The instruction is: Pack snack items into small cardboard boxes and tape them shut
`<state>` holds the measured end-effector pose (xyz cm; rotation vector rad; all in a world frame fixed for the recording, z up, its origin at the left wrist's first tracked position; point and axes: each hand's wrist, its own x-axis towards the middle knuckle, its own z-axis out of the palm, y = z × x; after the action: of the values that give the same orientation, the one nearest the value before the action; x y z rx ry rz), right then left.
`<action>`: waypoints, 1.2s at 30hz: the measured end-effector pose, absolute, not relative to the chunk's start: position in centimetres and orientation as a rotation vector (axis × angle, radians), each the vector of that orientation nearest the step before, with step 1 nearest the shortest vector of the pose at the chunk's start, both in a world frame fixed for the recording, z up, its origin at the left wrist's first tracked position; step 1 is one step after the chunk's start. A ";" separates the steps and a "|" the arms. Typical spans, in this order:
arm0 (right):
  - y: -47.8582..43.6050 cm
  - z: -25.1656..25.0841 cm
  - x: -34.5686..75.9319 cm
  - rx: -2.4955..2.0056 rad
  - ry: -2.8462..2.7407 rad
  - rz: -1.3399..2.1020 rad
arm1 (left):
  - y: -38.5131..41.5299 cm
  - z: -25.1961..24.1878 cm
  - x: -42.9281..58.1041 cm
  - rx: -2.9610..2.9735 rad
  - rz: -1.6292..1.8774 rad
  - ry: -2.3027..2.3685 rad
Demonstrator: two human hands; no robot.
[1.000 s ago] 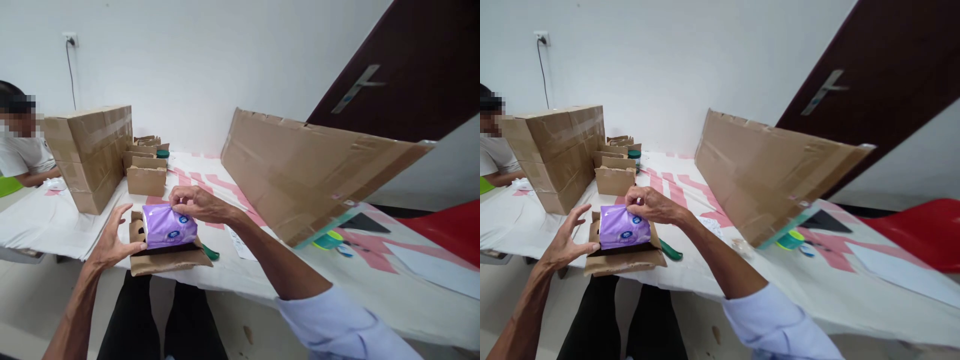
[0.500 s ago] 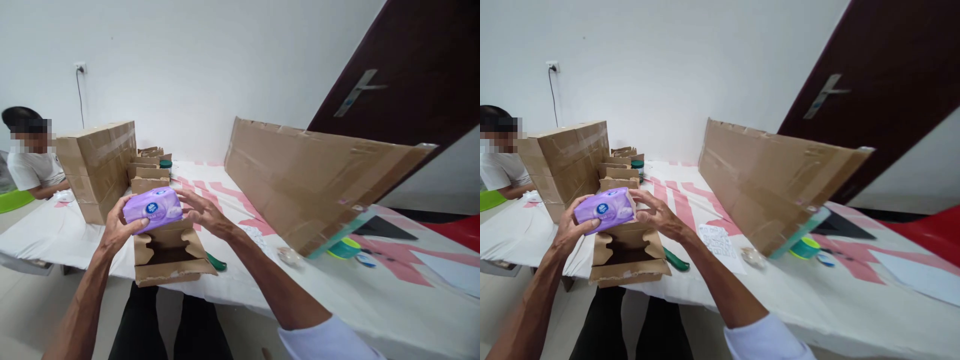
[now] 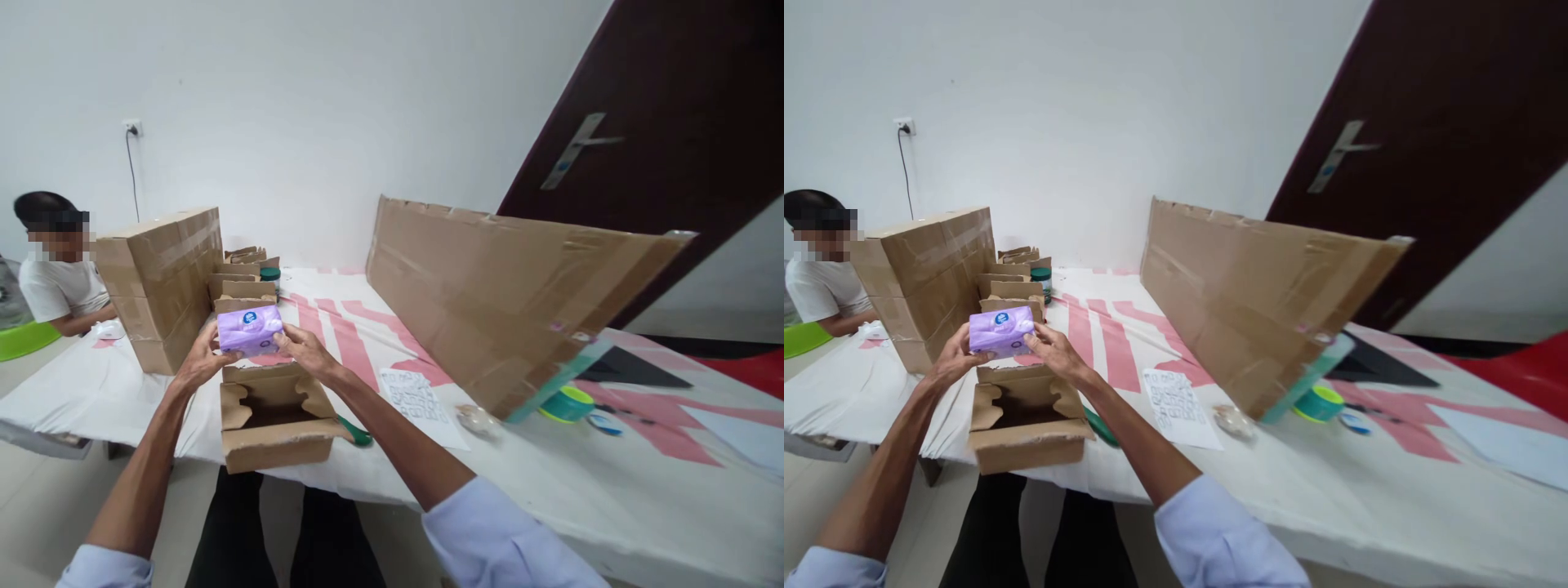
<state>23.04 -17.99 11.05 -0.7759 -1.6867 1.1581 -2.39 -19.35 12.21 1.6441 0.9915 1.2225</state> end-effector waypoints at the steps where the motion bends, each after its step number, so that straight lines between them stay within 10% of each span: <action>1: -17.7 10.8 23.0 -0.806 -1.685 1.173 | -19.0 11.9 -2.4 1.623 1.212 0.988; 36: -21.2 14.4 25.7 -0.654 -1.631 1.289 | -22.6 15.6 -0.5 1.922 1.357 0.946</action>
<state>25.66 -21.15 14.40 -0.6541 -1.6307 1.2894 -0.46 -22.58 15.63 1.9222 0.9460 1.3573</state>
